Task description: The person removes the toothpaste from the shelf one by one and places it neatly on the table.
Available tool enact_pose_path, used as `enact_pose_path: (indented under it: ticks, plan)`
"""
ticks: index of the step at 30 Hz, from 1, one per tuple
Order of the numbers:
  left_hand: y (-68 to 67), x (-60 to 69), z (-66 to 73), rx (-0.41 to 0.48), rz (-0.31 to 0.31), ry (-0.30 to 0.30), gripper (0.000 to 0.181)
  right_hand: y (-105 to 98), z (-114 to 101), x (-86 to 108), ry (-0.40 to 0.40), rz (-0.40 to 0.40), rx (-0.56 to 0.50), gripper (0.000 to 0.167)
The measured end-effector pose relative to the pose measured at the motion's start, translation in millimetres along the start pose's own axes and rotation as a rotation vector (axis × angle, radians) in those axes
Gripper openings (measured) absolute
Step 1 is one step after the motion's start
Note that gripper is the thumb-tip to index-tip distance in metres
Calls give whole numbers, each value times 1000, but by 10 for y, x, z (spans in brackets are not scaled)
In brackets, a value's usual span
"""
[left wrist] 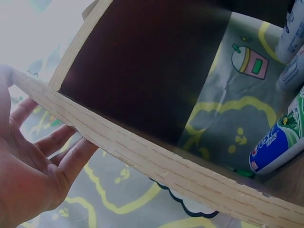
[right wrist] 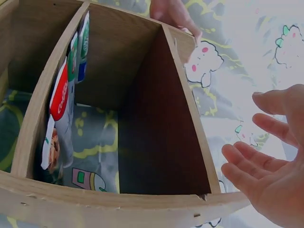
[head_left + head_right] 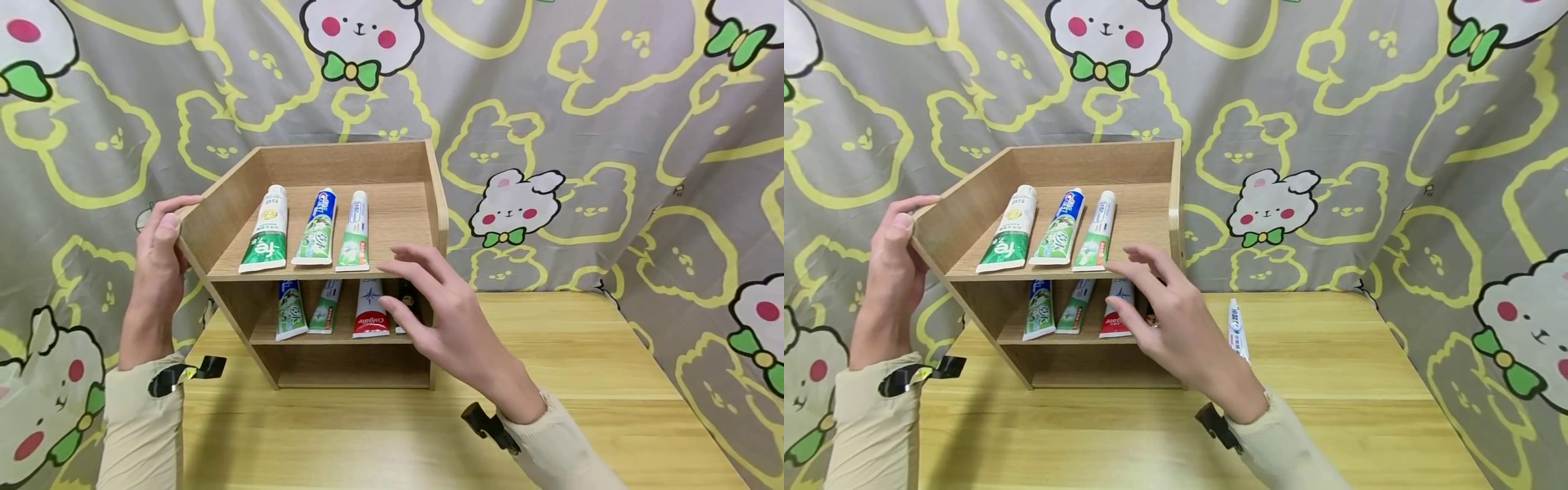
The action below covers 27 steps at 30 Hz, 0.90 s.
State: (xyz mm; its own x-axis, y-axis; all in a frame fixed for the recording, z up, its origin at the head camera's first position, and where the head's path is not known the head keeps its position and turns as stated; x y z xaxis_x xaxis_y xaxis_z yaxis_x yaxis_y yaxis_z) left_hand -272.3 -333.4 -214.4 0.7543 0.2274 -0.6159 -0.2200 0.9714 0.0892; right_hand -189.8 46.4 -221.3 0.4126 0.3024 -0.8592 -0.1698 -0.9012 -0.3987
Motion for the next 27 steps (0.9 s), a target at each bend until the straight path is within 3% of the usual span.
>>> enact_pose_path:
  ticks: [8,27]
  plan:
    - [6,0,-14,-9,0,-5,42,165,122,-165,37,-48,80,40]
    - [3,9,-14,-22,3,-15,43,515,334,-571,205,-182,149,44]
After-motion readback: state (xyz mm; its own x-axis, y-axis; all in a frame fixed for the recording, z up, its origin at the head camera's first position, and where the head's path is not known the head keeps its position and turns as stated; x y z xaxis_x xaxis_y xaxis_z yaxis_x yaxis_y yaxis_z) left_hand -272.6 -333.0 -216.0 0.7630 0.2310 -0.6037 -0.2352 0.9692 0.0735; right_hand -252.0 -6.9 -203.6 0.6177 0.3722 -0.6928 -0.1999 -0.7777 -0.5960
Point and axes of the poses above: each hand's wrist, its own x-axis away from the middle knuckle, its own y-axis out of the palm, z = x × y, the point moved 7 cm from there along -x, towards the middle knuckle, and after that the axes turned 4 degrees about z, right-handed, at the moved point
